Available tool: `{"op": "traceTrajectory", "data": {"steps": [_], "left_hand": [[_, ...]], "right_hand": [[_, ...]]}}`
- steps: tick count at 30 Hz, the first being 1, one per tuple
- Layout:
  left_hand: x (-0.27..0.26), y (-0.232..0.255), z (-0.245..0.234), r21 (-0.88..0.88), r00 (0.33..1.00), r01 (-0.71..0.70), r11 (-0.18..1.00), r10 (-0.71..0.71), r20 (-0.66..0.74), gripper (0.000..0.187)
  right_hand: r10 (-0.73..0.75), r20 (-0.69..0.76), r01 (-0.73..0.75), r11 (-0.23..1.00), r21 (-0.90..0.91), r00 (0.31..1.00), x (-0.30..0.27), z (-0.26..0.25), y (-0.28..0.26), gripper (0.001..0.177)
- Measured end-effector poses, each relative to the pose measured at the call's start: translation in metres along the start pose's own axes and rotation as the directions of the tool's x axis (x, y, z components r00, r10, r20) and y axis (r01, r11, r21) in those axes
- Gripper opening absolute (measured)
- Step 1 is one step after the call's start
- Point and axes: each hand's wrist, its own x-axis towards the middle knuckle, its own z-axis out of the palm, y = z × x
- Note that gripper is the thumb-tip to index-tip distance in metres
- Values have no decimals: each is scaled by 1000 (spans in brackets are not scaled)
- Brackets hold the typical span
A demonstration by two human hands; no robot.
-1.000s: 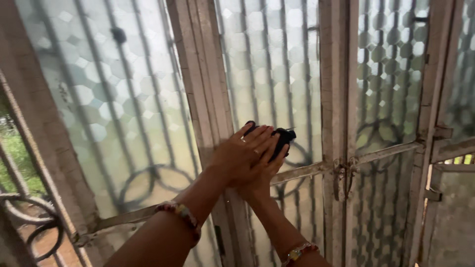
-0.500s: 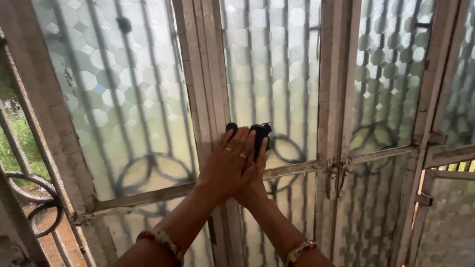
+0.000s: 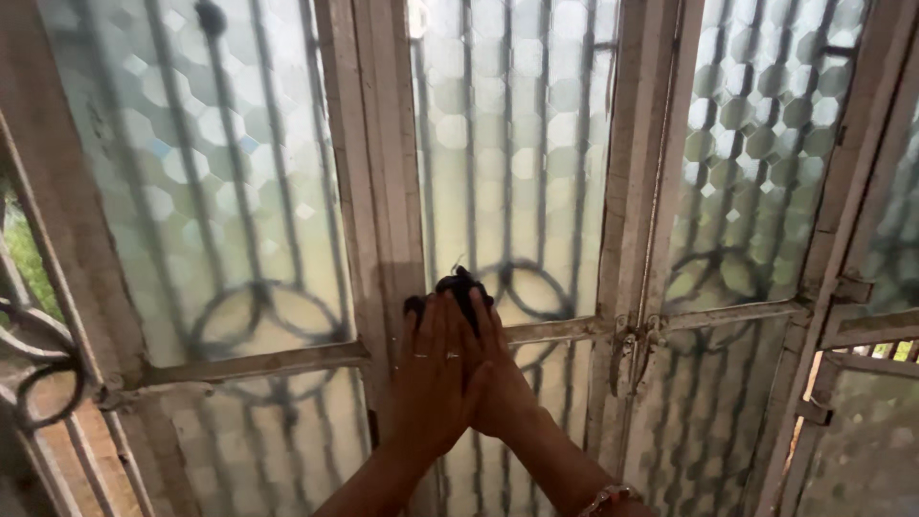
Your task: The person cleans a multi-pane window with metal grilles using a dark cloth. They wipe the glass and frames, periodically dipping the cloth into a metal bowl of water on the windowsill to wet it, and continue wiping different sections of the window.
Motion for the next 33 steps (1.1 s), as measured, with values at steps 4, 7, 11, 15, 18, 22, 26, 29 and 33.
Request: {"op": "traceTrajectory", "data": {"steps": [4, 7, 11, 15, 18, 22, 26, 29, 33], "left_hand": [[-4, 17, 20, 10, 994, 81, 997, -80, -70, 78], [-2, 28, 34, 14, 986, 133, 991, -131, -102, 80], [3, 46, 54, -4, 970, 211, 977, -210, -119, 83], [11, 61, 65, -29, 984, 156, 987, -158, -84, 85], [26, 83, 82, -174, 990, 104, 979, -119, -79, 84], [44, 110, 99, -98, 998, 45, 994, -50, -47, 83], [49, 106, 100, -111, 999, -13, 994, 8, -45, 87], [56, 98, 101, -146, 998, -34, 989, 26, -58, 87], [66, 94, 98, -213, 999, -24, 977, 14, -49, 89]], "right_hand": [[-62, 122, 76, 991, -112, 991, -3, -9, 17, 77], [-118, 146, 140, 979, -147, 982, -5, -17, 30, 76], [-200, 180, 231, 959, -168, 963, -8, -22, 49, 77], [-182, 26, 184, 979, -90, 983, -28, -27, 73, 74], [-81, 102, 90, 993, -82, 991, -51, -34, 101, 75], [54, 85, -43, 991, -126, 995, -73, -45, 128, 75], [24, 21, -20, 986, -163, 999, -77, -47, 131, 75], [18, -15, -21, 973, -230, 1000, -70, -47, 131, 74], [76, 32, -61, 944, -324, 997, -60, -48, 130, 73]]}}
